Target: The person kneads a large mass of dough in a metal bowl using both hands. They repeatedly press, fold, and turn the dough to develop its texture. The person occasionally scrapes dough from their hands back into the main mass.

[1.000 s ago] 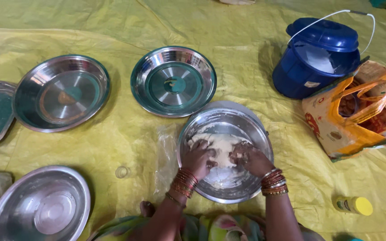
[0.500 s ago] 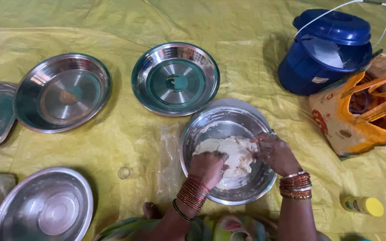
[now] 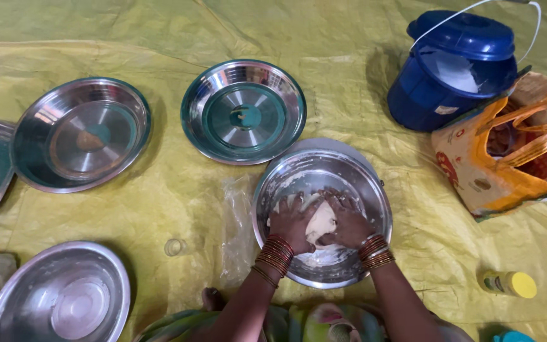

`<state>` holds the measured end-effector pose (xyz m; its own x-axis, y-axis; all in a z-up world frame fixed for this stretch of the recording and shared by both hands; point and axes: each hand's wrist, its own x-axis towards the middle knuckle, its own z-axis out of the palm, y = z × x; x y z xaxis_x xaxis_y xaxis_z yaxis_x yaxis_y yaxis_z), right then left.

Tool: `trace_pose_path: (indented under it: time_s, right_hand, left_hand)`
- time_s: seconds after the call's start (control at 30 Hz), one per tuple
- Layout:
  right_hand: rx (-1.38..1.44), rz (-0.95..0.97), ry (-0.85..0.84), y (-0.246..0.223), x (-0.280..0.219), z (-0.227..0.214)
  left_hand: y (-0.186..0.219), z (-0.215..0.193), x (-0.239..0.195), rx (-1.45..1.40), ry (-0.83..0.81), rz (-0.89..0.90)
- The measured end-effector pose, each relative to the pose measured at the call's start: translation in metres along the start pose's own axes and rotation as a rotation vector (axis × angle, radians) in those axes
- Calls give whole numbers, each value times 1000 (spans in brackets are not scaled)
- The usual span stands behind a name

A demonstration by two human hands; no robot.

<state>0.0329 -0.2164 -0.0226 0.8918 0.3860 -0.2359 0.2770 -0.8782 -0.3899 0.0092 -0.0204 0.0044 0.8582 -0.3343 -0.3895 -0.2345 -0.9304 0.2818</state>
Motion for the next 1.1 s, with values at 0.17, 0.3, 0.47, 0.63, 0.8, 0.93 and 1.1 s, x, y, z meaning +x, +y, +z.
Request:
trace_pose_path:
  time_s: [0.17,0.3,0.47,0.63,0.8,0.93,1.1]
  right_hand:
    - [42,179,17,-2,15,8]
    - [-23,267,48,-1,39,1]
    - [20,376,82,1,67,-8]
    - [0,479,167,6,82,-11]
    - [16,416,199,8,79,-6]
    - [-46,420,207,11,72,1]
    - [-295,343,108,21,70,12]
  left_hand:
    - [-9,10,22,-123,248,-21]
    - [-14,-4,42,-258,309,-80]
    - [-14,-28,68,-347,240,-237]
    - [-14,-39,83,-331,187,-328]
    - [-20,-37,82,-349,200,-325]
    - [-21,-19,81,-310,267,-287]
    - [-17,9,79,-76,429,-192]
